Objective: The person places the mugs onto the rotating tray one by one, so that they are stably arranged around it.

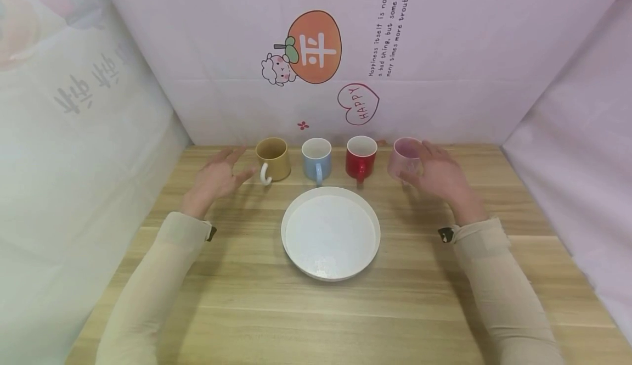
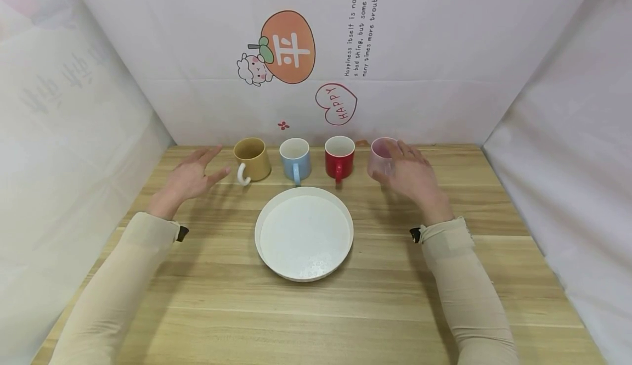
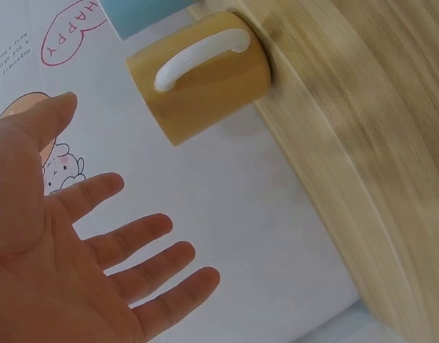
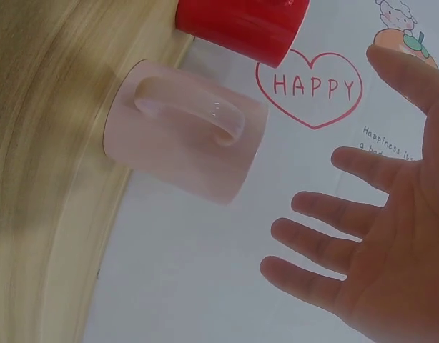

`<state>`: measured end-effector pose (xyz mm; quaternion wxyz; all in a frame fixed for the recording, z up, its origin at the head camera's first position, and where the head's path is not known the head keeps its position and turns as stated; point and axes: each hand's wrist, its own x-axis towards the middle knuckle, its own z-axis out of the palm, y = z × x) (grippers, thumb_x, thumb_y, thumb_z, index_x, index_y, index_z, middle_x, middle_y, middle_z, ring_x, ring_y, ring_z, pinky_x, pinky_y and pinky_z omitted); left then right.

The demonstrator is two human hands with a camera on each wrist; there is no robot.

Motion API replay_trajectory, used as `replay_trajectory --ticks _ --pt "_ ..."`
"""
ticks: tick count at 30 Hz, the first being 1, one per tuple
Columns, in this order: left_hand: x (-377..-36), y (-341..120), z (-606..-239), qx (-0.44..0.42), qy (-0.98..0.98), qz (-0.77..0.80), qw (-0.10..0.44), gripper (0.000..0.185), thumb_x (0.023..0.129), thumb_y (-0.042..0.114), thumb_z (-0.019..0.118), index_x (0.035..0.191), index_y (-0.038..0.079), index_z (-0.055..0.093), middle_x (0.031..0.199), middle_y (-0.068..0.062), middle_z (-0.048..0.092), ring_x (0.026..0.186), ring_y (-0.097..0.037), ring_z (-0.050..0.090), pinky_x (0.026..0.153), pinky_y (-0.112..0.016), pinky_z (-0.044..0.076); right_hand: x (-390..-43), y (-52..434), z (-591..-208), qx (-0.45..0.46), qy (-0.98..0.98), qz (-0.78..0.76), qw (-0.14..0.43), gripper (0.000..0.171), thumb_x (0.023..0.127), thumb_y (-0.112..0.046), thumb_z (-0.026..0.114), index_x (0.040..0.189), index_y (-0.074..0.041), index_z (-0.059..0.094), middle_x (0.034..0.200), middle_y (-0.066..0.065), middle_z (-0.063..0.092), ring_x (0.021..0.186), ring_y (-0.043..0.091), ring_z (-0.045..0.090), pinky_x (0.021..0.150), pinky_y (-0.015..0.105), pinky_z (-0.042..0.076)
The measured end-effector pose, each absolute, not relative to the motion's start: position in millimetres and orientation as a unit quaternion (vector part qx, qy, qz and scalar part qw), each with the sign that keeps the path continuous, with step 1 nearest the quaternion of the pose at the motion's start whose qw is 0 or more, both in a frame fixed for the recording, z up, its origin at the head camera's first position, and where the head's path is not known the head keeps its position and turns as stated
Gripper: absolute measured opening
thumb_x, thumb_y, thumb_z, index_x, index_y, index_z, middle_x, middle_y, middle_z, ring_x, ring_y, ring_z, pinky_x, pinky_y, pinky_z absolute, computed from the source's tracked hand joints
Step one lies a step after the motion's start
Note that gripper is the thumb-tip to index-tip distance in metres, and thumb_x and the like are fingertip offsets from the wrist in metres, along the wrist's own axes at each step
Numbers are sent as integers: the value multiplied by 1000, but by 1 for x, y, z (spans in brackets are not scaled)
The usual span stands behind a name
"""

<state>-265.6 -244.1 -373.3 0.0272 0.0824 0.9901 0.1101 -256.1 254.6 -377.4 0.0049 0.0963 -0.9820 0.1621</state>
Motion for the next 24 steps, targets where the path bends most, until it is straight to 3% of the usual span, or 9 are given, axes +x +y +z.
replay_trajectory --ticks 9,17,24 --pt "-266 -244 -373 82 988 124 35 87 93 78 32 160 23 21 163 -19 29 150 -45 23 114 -70 29 -259 253 -379 114 -968 222 9 59 98 -39 55 153 -36 35 157 8 42 138 41 43 105 67 38" --pt "-265 -245 -375 87 986 136 35 82 95 73 36 159 22 26 161 -21 32 150 -44 25 115 -70 28 -262 254 -380 117 -964 237 10 57 99 -36 54 153 -32 36 150 11 48 131 39 51 104 64 42" --pt "-265 -246 -376 102 984 145 36 72 100 59 46 157 18 30 160 -20 34 148 -44 29 117 -66 28 -261 255 -382 129 -962 241 27 55 99 -36 54 151 -31 38 143 13 55 120 39 60 100 61 46"
